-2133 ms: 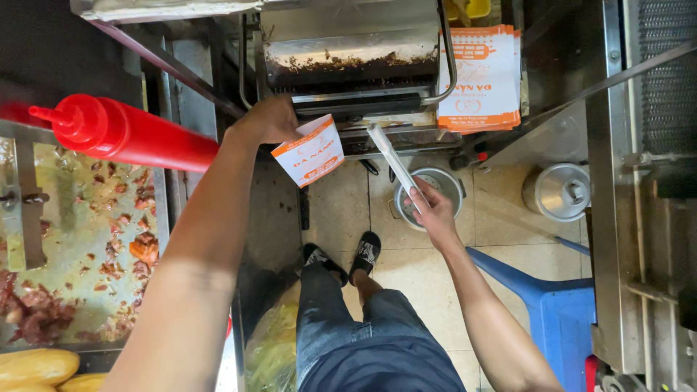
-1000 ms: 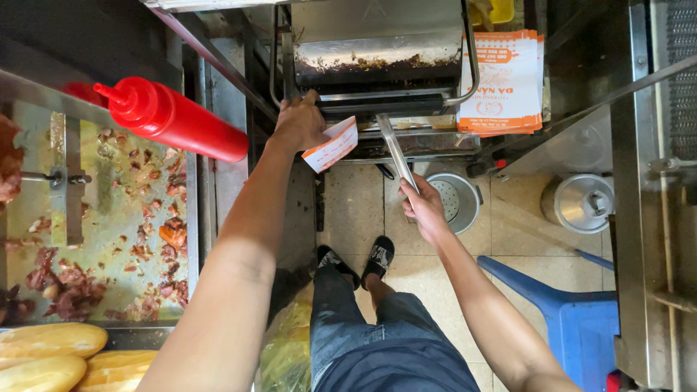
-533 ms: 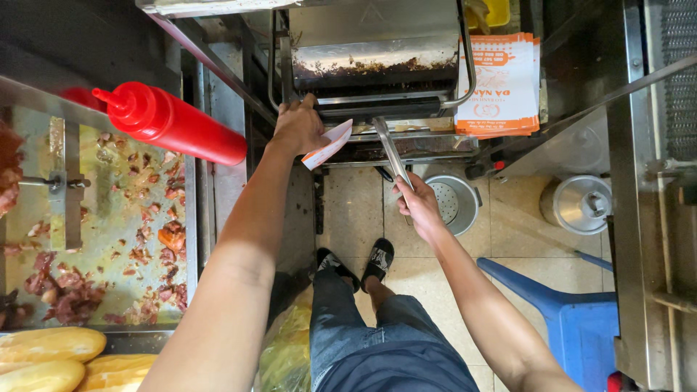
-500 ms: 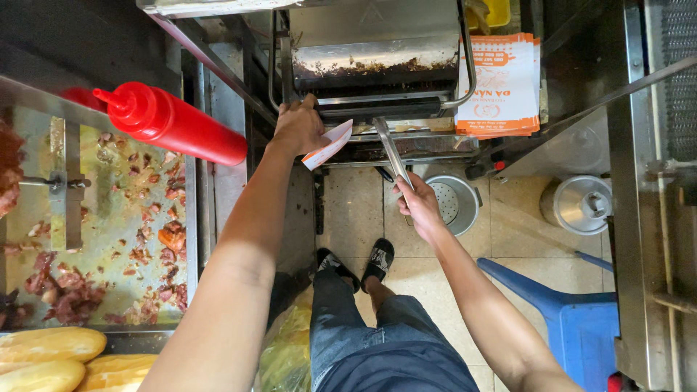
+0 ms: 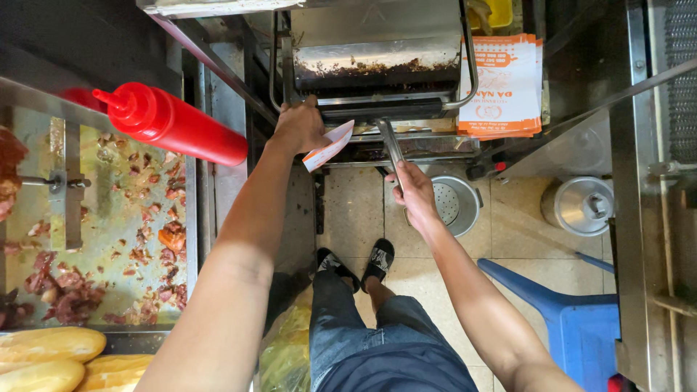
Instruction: The person assembles a sandwich by filling a sliced baguette with pâté, cucumber, meat, and pickled vegetables, then wraps it in paper and hands it to a customer. They then slice a block of Vietnamese pork sausage on a cutting board.
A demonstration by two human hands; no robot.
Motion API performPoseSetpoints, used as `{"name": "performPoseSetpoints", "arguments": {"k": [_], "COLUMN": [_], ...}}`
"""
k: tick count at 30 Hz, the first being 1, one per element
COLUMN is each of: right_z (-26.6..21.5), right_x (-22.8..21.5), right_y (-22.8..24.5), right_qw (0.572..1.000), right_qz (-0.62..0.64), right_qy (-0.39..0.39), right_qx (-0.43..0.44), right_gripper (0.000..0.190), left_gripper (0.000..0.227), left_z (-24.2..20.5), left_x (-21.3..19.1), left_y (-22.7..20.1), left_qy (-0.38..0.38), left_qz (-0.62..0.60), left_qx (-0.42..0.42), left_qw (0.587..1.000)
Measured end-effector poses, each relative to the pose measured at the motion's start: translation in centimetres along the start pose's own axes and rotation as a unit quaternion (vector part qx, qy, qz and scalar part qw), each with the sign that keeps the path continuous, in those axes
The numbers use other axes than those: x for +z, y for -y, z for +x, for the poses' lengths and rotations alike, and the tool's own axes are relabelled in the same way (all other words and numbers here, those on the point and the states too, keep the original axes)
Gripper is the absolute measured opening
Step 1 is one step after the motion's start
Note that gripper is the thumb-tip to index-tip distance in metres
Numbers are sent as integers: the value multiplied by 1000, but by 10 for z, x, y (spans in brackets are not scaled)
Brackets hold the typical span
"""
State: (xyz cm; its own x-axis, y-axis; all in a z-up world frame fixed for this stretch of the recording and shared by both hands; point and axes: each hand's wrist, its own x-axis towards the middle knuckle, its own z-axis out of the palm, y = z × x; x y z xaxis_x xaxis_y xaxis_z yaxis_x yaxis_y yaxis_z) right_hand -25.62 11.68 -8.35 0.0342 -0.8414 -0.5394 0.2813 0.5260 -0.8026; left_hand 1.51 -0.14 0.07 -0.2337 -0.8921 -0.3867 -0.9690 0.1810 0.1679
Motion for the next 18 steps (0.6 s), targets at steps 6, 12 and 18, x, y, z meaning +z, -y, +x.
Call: {"name": "performPoseSetpoints", "arguments": {"k": [6,12,18], "right_z": [8,12,13], "right_x": [0,2,1], "right_y": [-5,-6,-5], "right_qw": [999,1000,1000], "right_qz": [22,4,-3], "right_qy": [-24,-19,-21], "right_qx": [1,-3,-16], "right_gripper": [27,34,35], "left_gripper": [25,23,30], "left_z": [-1,3,14], "left_x": [3,13,27], "left_y": [4,8,21], "left_qy": [-16,-46,-59], "left_qz": [-24,-16,19], "left_qx": [6,21,59], "left_qw": [1000,999,996]}}
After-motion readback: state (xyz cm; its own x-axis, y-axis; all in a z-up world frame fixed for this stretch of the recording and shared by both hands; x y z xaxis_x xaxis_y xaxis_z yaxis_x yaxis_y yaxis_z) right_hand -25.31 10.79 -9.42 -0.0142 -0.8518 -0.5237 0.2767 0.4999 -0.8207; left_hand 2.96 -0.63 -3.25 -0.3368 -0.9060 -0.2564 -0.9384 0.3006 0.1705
